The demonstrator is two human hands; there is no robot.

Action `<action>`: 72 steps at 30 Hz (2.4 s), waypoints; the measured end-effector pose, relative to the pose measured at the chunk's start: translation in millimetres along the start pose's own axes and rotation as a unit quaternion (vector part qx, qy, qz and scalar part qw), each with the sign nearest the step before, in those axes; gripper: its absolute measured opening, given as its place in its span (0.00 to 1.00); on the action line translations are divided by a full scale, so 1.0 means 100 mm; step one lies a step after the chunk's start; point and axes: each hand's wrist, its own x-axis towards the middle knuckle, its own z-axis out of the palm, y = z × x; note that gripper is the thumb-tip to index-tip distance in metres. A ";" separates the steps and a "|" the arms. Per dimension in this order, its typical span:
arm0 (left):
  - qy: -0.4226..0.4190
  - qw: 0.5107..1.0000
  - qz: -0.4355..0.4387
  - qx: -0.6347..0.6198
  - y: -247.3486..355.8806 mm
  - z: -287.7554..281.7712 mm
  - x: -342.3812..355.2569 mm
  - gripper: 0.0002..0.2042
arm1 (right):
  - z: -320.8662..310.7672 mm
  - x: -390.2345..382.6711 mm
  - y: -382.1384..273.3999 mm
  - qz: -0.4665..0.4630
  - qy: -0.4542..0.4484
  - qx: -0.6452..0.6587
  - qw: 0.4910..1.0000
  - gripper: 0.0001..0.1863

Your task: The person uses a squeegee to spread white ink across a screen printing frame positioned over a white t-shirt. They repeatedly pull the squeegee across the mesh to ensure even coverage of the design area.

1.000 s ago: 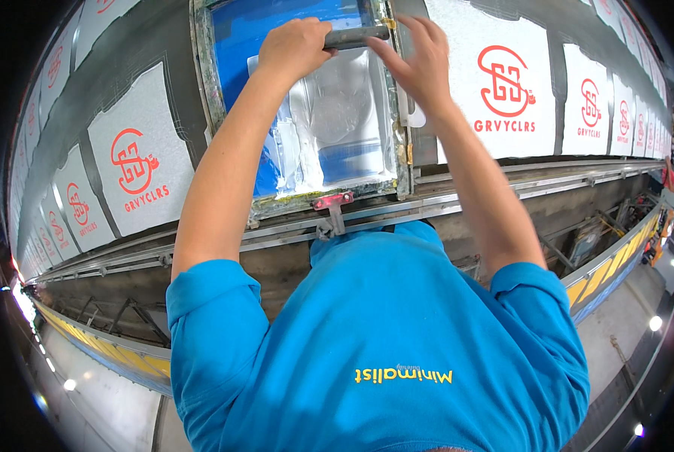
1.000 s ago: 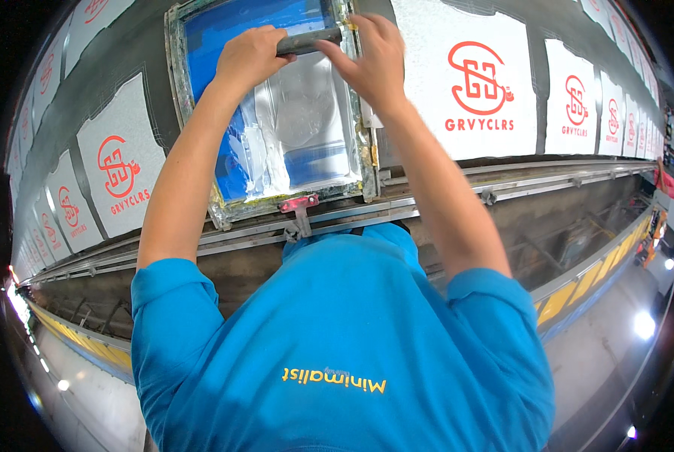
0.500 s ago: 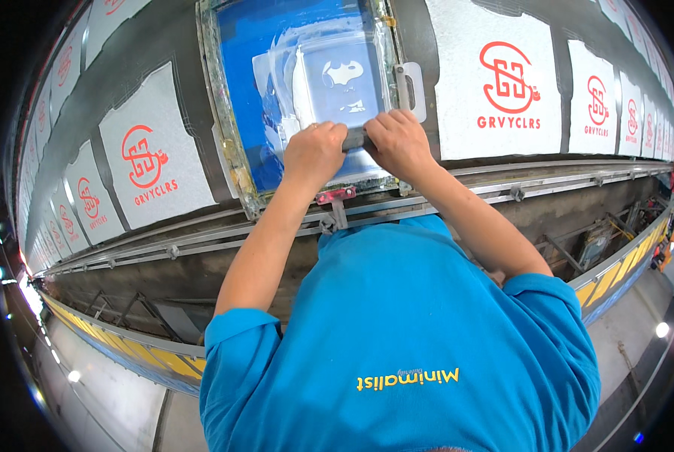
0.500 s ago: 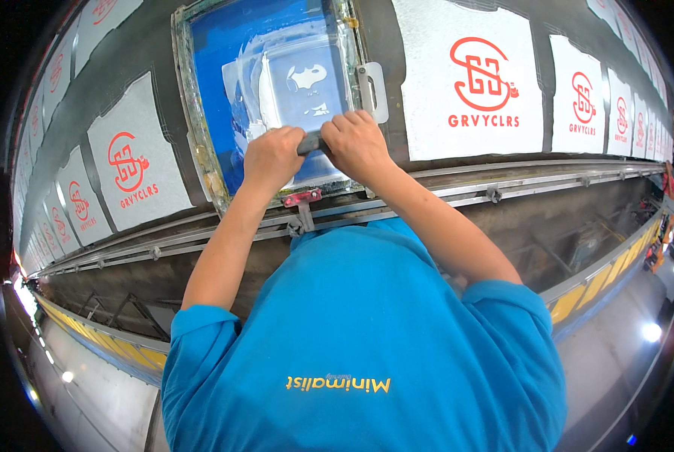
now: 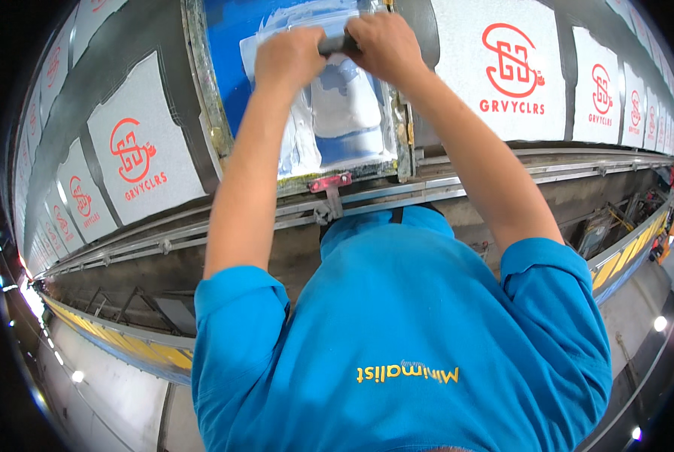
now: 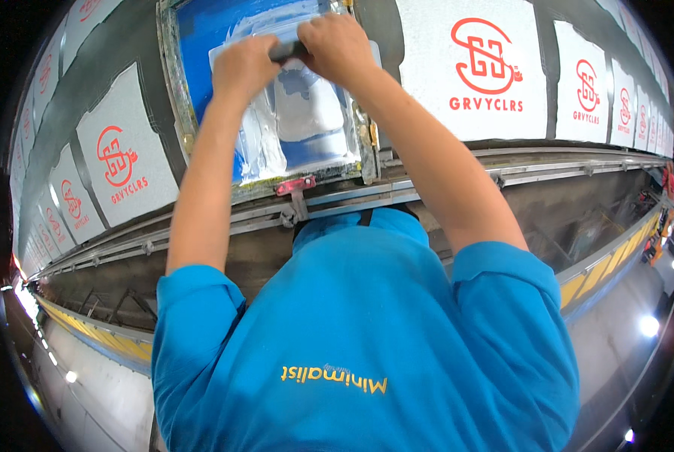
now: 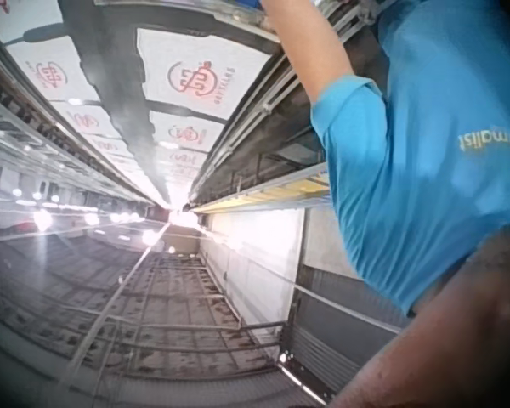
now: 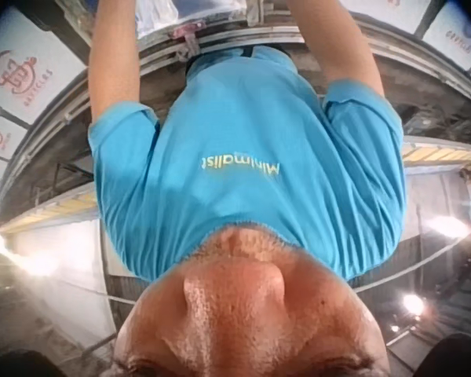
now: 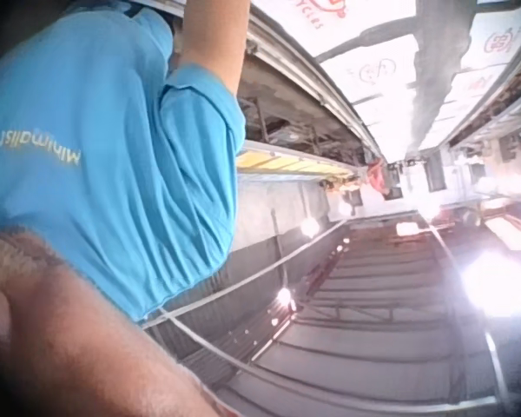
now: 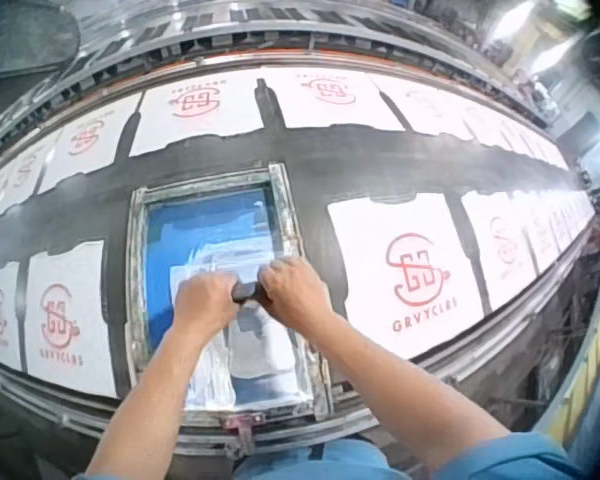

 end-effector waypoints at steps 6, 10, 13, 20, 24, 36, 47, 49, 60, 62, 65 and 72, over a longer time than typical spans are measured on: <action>0.007 0.998 0.008 -0.063 0.44 0.31 -1.32 0.13 | -0.27 -1.24 -0.80 0.034 -0.018 0.030 0.999 0.12; -0.055 0.994 -0.002 -0.090 0.60 0.09 -1.51 0.22 | -0.60 -1.31 -0.86 0.075 0.008 0.135 0.988 0.18; 0.002 0.991 0.047 -0.122 0.59 0.15 -1.59 0.30 | -0.40 -1.09 -0.37 0.220 0.116 0.175 0.953 0.21; -0.045 0.988 0.059 -0.136 0.61 0.32 -1.84 0.34 | 0.10 -0.67 0.04 0.496 0.064 0.237 0.833 0.22; -0.170 0.973 0.022 -0.152 0.47 -0.18 -1.34 0.30 | 0.05 -0.68 -0.03 0.506 0.098 0.248 0.821 0.19; -0.030 0.991 0.058 -0.114 0.10 -0.43 -0.19 0.30 | -0.15 -0.75 -0.10 0.474 0.158 0.289 0.816 0.17; 0.073 0.984 0.099 -0.129 0.66 0.24 -2.29 0.34 | -0.39 -0.55 -0.31 0.458 0.133 0.268 0.837 0.20; 0.094 0.980 0.106 -0.141 0.53 0.11 -2.31 0.33 | -0.39 -0.40 -0.41 0.438 0.178 0.240 0.848 0.20; 0.074 0.990 0.117 -0.024 -2.29 -0.82 -2.86 0.17 | 1.17 0.63 -2.66 0.398 0.193 0.291 0.848 0.21; 0.076 0.990 0.114 -0.026 -2.91 -0.96 -2.96 0.17 | 1.42 0.86 -3.23 0.441 0.140 0.287 0.838 0.19; 0.008 0.995 0.096 -0.036 -3.56 -1.21 -2.99 0.18 | 1.80 1.14 -3.68 0.426 0.178 0.320 0.827 0.16; -0.235 0.969 0.057 -0.055 -4.13 -1.08 -2.88 0.28 | 1.97 1.33 -4.04 0.492 0.103 0.249 0.828 0.19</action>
